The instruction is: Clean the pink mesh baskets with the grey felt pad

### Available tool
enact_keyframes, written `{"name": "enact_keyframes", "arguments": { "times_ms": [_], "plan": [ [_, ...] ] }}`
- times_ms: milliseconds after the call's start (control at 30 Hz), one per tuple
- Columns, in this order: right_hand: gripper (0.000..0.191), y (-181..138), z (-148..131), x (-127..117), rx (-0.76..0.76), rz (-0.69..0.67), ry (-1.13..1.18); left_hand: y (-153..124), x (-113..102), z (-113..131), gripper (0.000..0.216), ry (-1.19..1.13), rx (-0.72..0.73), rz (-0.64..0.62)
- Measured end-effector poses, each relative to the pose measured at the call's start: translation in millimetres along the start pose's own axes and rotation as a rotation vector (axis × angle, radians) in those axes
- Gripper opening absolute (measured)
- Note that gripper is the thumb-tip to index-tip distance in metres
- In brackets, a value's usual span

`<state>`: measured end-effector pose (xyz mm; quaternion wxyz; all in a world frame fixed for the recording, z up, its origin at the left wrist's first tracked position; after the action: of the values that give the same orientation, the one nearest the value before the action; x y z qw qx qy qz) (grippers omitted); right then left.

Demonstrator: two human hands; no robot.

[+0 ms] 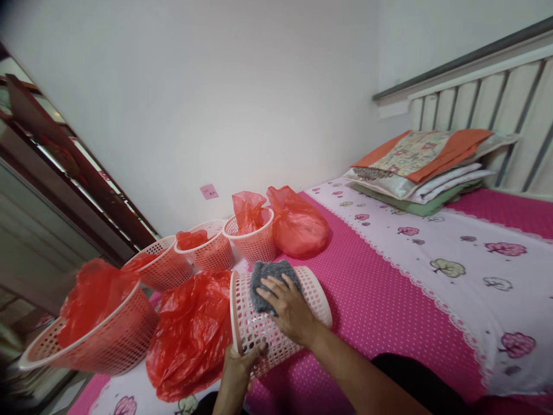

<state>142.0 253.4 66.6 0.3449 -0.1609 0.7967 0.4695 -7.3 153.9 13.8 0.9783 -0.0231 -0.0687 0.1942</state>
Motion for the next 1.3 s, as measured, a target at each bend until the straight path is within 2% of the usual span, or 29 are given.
{"name": "enact_keyframes", "arguments": {
  "times_ms": [167,333,467,600,700,833,933,1000,1133,1300],
  "plan": [
    [0.046,-5,48,-12,0.198,0.091,-0.057,-9,1,1,0.047,0.017,0.022,0.036],
    [0.041,-14,81,-15,0.388,0.124,-0.120,-7,-11,-19,0.055,0.158,0.048,-0.002],
    [0.050,-18,89,-12,0.391,0.152,-0.151,-8,-22,-42,0.063,0.246,0.061,0.025],
    [0.055,-20,96,-10,0.377,0.171,-0.175,-13,-23,-55,0.067,0.217,0.062,0.042],
    [0.053,-21,99,-9,0.388,0.164,-0.188,-14,-22,-48,0.069,0.187,0.071,0.070],
    [0.054,-20,97,-10,0.400,0.136,-0.198,-8,-19,-10,0.082,0.064,0.069,0.169],
    [0.054,-19,94,-11,0.390,0.129,-0.197,2,-6,23,0.073,0.028,0.035,0.151],
    [0.053,-20,94,-12,0.384,0.132,-0.190,8,3,34,0.065,0.028,-0.020,0.126],
    [0.053,-22,100,-12,0.372,0.152,-0.165,16,6,26,0.064,0.073,-0.102,0.134],
    [0.058,-26,112,-7,0.400,0.206,-0.167,16,0,3,0.067,0.082,-0.069,0.102]
  ]
}}
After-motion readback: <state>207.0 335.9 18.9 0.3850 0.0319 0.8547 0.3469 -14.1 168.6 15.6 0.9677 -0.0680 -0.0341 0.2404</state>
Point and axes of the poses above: each hand's wrist, its own y-axis towards the middle knuckle, its own x-axis out of the palm, z = x × y, the point moved 6 cm from there along y, towards the middle knuckle
